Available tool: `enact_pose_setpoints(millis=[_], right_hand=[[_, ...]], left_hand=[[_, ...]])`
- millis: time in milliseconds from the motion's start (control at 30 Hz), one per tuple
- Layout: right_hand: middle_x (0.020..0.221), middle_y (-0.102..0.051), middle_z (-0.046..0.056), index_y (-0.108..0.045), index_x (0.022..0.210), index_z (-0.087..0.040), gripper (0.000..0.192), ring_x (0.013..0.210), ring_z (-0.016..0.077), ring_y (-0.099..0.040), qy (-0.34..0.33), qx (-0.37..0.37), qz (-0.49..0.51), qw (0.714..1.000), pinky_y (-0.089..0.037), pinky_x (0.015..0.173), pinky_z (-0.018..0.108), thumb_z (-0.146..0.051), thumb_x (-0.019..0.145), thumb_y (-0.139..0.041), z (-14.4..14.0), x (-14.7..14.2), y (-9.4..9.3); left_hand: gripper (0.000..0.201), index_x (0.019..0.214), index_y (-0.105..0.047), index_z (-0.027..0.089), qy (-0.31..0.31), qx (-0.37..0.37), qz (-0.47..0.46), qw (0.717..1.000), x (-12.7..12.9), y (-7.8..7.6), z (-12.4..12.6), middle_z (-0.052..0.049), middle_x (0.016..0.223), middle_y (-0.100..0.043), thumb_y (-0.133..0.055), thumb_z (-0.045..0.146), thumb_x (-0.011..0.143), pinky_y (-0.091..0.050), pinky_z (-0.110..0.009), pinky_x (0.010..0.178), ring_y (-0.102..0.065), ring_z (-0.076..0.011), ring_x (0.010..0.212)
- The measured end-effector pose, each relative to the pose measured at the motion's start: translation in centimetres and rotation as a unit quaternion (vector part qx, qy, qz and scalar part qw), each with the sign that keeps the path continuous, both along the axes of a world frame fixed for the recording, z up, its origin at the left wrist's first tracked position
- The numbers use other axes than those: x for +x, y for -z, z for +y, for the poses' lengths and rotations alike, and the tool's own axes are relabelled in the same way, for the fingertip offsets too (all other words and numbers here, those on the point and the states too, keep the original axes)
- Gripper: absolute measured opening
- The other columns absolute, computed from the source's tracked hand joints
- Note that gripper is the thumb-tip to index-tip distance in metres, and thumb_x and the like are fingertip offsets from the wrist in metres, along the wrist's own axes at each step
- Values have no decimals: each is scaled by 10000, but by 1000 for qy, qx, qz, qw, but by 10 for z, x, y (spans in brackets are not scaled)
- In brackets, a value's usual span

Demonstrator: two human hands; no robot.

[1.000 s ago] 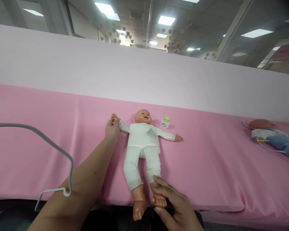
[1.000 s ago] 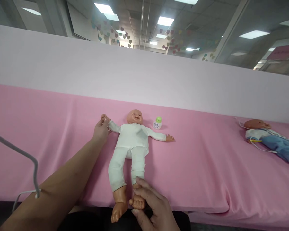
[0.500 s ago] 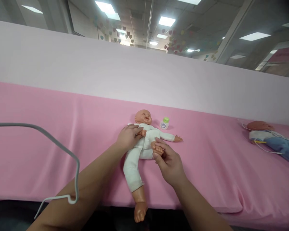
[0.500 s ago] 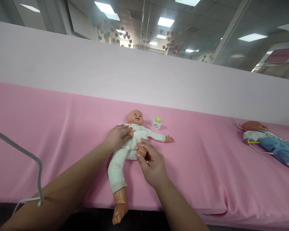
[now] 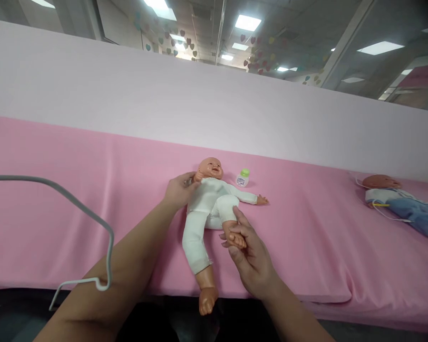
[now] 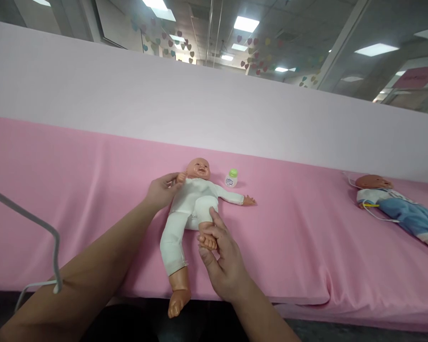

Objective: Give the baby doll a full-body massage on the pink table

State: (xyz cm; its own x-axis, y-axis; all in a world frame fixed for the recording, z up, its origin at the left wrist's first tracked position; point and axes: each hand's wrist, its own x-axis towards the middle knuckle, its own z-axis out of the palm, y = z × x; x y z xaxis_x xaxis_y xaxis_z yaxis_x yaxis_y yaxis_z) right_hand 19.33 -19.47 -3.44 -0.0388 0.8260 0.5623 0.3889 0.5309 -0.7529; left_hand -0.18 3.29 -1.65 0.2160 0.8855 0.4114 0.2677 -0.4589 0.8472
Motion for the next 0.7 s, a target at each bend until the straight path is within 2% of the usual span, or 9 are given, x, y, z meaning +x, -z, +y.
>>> enact_pose_setpoints(millis=[67, 133, 200, 267, 400, 500, 600, 700], right_hand=[[1561, -532, 138, -553, 1325, -297, 289, 1568, 339, -343, -1, 1, -14, 1000, -541, 1100, 577, -302, 1037, -564, -19, -3, 3], [1466, -618, 131, -546, 1346, -300, 307, 1552, 330, -377, 9, 10, -32, 999, -519, 1127, 580, -296, 1039, -554, -38, -6, 6], [1385, -674, 125, -551, 1358, -297, 324, 1527, 325, -422, 25, 11, -53, 998, -517, 1136, 564, -301, 1035, -560, -55, -9, 11], [1423, -653, 132, -564, 1370, -293, 349, 1483, 328, -488, 43, -2, -70, 997, -544, 1115, 531, -313, 1022, -584, -67, -12, 18], [1510, -592, 138, -582, 1392, -294, 412, 1393, 329, -590, 62, -15, -87, 994, -591, 1065, 485, -322, 986, -649, -76, -18, 31], [1486, -622, 126, -586, 1405, -299, 440, 1349, 309, -633, 65, -17, -90, 994, -597, 1061, 461, -310, 974, -674, -75, -22, 35], [1449, -663, 102, -587, 1422, -317, 441, 1312, 287, -664, 68, -26, -86, 994, -598, 1060, 446, -293, 987, -661, -73, -22, 33], [1437, -673, 97, -588, 1425, -318, 438, 1305, 299, -668, 72, -25, -72, 995, -608, 1047, 465, -302, 992, -653, -70, -19, 27]], left_hand=[[410, 1179, -777, 253, -11, -36, -103, 994, -9, 1, 10, -46, 1127, -790, -758, 478, 837, -575, -379, 938, -726, -270, 1045], [417, 1120, -768, 208, -30, -83, -186, 979, -17, 2, 18, -77, 1079, -776, -801, 475, 802, -596, -403, 898, -725, -267, 1000], [373, 1050, -746, 183, -62, -140, -241, 958, -23, 3, 25, -97, 1052, -754, -824, 444, 796, -619, -413, 850, -729, -254, 952], [310, 1004, -713, 173, -88, -198, -289, 933, -27, 4, 30, -115, 1059, -738, -823, 399, 822, -637, -411, 816, -740, -247, 932], [273, 1036, -658, 170, -123, -313, -352, 874, -32, 6, 45, -142, 1050, -735, -782, 362, 887, -652, -431, 790, -763, -277, 925], [272, 1053, -635, 151, -155, -360, -353, 850, -33, 8, 53, -140, 1022, -735, -734, 373, 930, -640, -423, 819, -756, -275, 928], [266, 1052, -642, 159, -152, -316, -357, 866, -32, 8, 48, -138, 1054, -730, -744, 364, 917, -635, -402, 817, -750, -259, 940], [272, 977, -666, 173, -123, -212, -296, 923, -24, 4, 30, -119, 1041, -730, -772, 400, 870, -620, -368, 787, -738, -240, 931]])
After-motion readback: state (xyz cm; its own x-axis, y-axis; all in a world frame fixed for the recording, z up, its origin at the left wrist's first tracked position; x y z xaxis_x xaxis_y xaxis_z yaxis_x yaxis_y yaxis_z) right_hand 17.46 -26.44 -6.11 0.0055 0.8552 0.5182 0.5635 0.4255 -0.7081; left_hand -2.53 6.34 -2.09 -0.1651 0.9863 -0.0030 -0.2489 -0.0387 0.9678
